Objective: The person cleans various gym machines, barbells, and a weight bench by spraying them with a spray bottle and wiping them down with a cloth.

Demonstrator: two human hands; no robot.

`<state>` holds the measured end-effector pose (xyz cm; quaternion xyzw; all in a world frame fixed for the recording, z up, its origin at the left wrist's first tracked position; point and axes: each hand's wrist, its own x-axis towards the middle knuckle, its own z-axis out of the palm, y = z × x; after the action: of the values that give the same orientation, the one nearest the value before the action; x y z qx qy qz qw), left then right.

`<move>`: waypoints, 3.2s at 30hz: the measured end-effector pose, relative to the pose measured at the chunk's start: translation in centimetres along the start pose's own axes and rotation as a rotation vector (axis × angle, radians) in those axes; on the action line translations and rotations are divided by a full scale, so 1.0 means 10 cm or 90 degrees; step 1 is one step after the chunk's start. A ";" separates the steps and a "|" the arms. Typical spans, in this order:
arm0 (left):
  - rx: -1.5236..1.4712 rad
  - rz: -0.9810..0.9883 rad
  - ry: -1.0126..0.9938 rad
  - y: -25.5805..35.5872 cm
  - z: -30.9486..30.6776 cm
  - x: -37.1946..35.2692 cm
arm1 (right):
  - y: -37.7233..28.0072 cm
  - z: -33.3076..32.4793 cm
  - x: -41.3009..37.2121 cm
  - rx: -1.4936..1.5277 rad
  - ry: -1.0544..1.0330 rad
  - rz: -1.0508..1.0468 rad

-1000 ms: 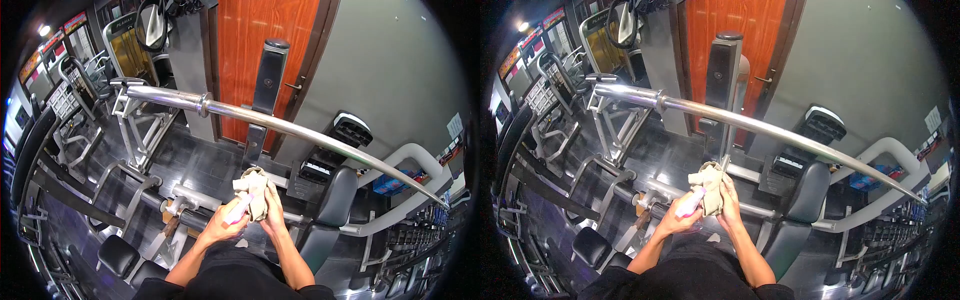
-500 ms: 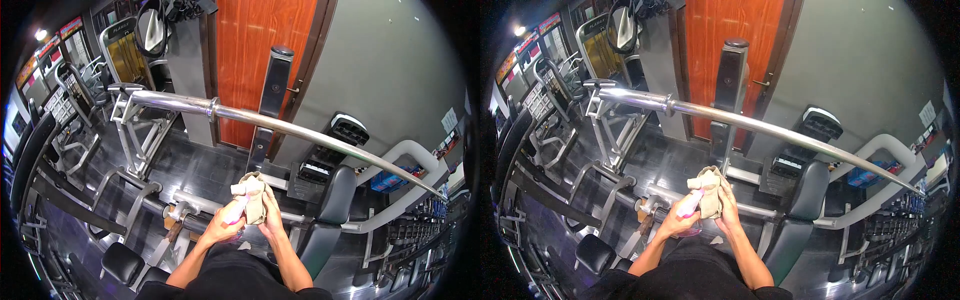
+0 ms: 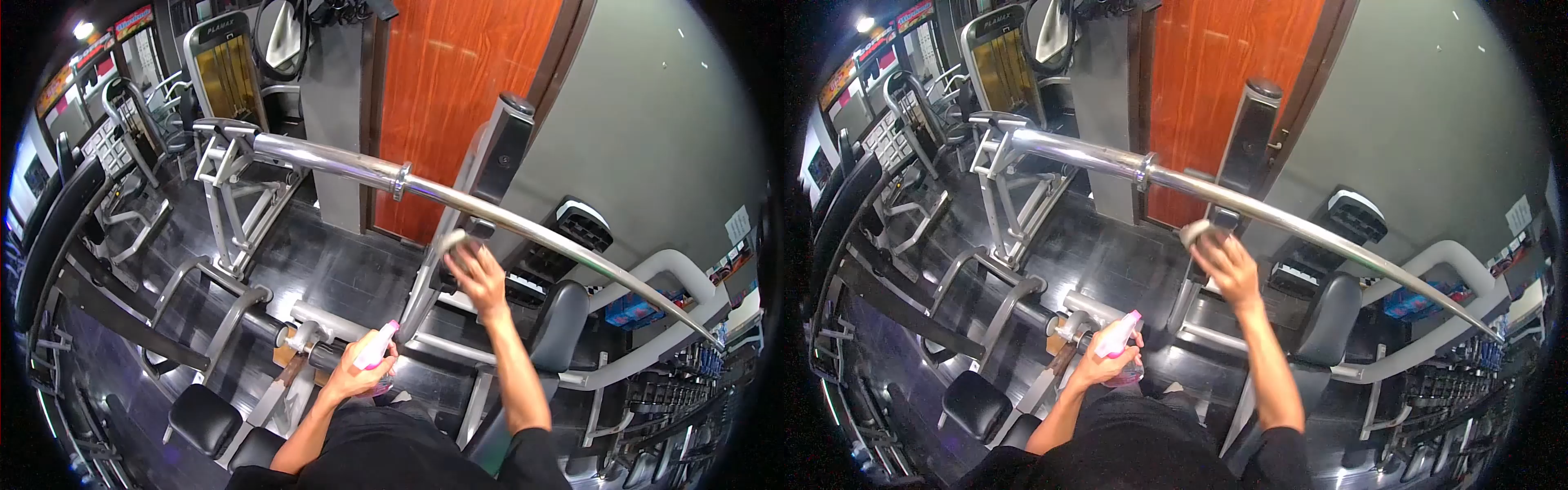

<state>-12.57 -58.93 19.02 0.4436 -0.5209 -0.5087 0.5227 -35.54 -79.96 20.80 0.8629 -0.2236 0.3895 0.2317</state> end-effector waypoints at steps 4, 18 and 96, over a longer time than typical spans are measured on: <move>-0.010 -0.004 0.005 -0.02 -0.12 -0.05 | 0.29 0.09 -0.02 -0.059 -0.129 -0.083; -0.034 -0.017 -0.034 -0.03 -0.30 -0.12 | 0.16 -0.52 -0.34 0.460 -0.509 0.617; -0.150 -0.009 -0.182 -0.32 3.05 0.66 | 2.18 -3.51 -2.05 -0.271 0.014 0.502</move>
<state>-43.59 -63.78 18.44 0.3060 -0.5232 -0.6281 0.4879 -80.03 -72.88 30.49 0.6409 -0.6078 0.4025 0.2403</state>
